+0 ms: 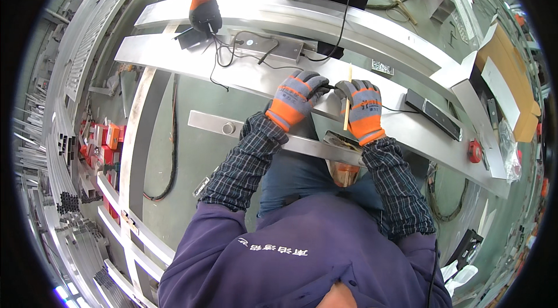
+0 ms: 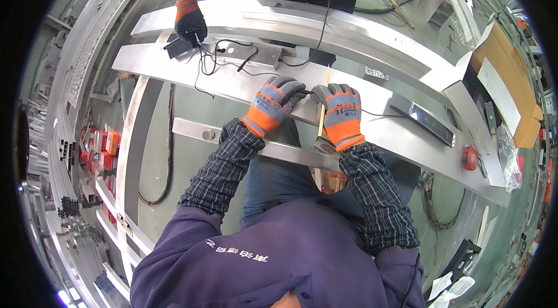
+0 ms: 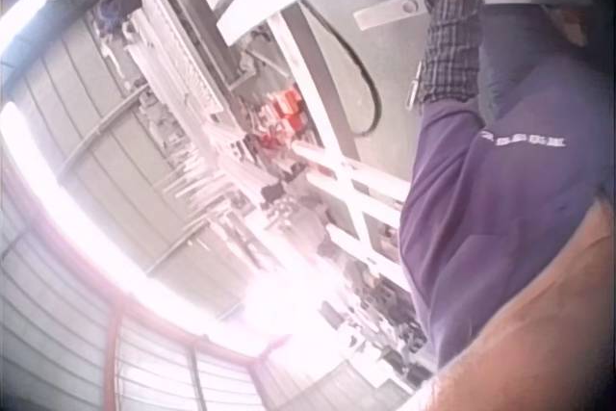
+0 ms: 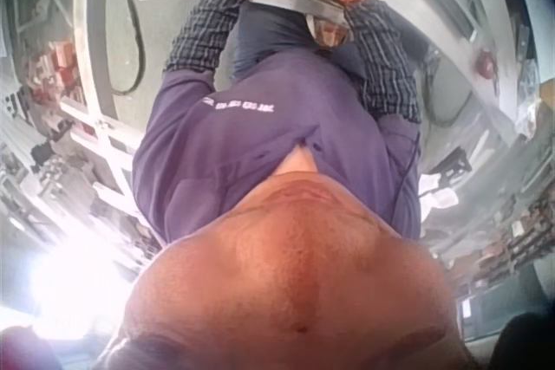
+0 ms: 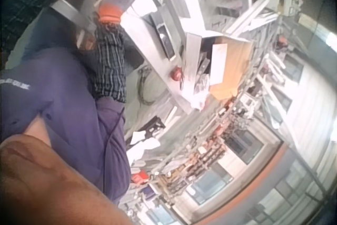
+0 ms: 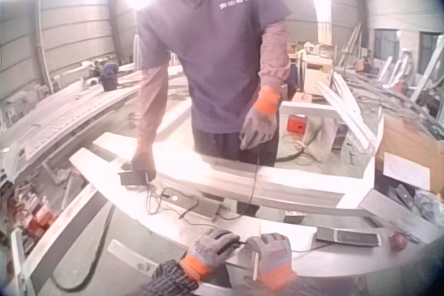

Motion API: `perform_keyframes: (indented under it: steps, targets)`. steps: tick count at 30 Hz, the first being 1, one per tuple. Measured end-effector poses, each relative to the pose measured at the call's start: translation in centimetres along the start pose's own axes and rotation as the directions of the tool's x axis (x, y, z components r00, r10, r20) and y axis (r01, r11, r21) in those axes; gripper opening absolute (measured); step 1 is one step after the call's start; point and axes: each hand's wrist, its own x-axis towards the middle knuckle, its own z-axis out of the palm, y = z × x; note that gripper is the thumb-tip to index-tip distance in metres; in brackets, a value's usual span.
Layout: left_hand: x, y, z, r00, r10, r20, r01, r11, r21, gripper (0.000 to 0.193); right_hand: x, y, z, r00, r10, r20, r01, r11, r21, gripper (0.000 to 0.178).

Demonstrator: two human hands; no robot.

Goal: The person assembles a metal frame by positioning and securing metal bars and brackets. They use a measuring tape to mark positions and a pencil to make marks, then attach components with tools. The work occurs at a workbench in a workshop environment.

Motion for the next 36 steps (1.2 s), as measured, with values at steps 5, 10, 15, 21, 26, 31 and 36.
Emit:
perform_keyframes:
  steps: [5, 10, 15, 21, 26, 31, 36]
  targets:
    - [-0.3, -0.6, 0.5, 1.000, -0.012, -0.018, 0.011, 0.998, -0.061, 0.025, 0.3, -0.1, 0.0, 0.996, 0.042, 0.074, -0.040, 0.999, -0.029, 0.045]
    - [-0.5, -0.9, 0.4, 0.995, -0.099, -0.030, 0.088, 0.965, -0.248, 0.026, 0.0, 1.3, 1.3, 0.995, 0.081, 0.055, -0.078, 0.995, -0.063, 0.045]
    - [-0.3, -1.1, -0.2, 0.996, -0.083, -0.028, 0.079, 0.990, -0.120, 0.022, -1.0, 1.9, 1.3, 0.994, 0.095, 0.051, -0.099, 0.992, 0.072, 0.062]
    - [0.0, -0.3, -0.3, 0.997, -0.004, -0.071, 0.002, 1.000, -0.030, 0.023, -0.7, 1.4, 1.1, 0.997, 0.055, 0.052, -0.054, 0.998, -0.025, 0.070]
    - [-0.5, 0.0, -0.4, 0.999, -0.033, -0.035, 0.036, 0.997, 0.073, 0.034, 0.1, 0.2, 0.2, 0.998, 0.064, 0.021, -0.065, 0.996, 0.065, 0.050]
    - [-0.1, -0.5, -0.5, 1.000, -0.025, -0.006, 0.025, 0.996, 0.083, 0.035, -0.2, 0.4, 0.1, 0.999, 0.032, -0.024, -0.030, 0.998, 0.047, 0.041]
    - [-0.2, -0.6, 0.0, 0.992, 0.079, -0.097, -0.078, 0.997, 0.012, 0.034, -1.0, 0.8, 2.6, 1.000, 0.015, -0.011, -0.017, 0.992, -0.124, 0.041]
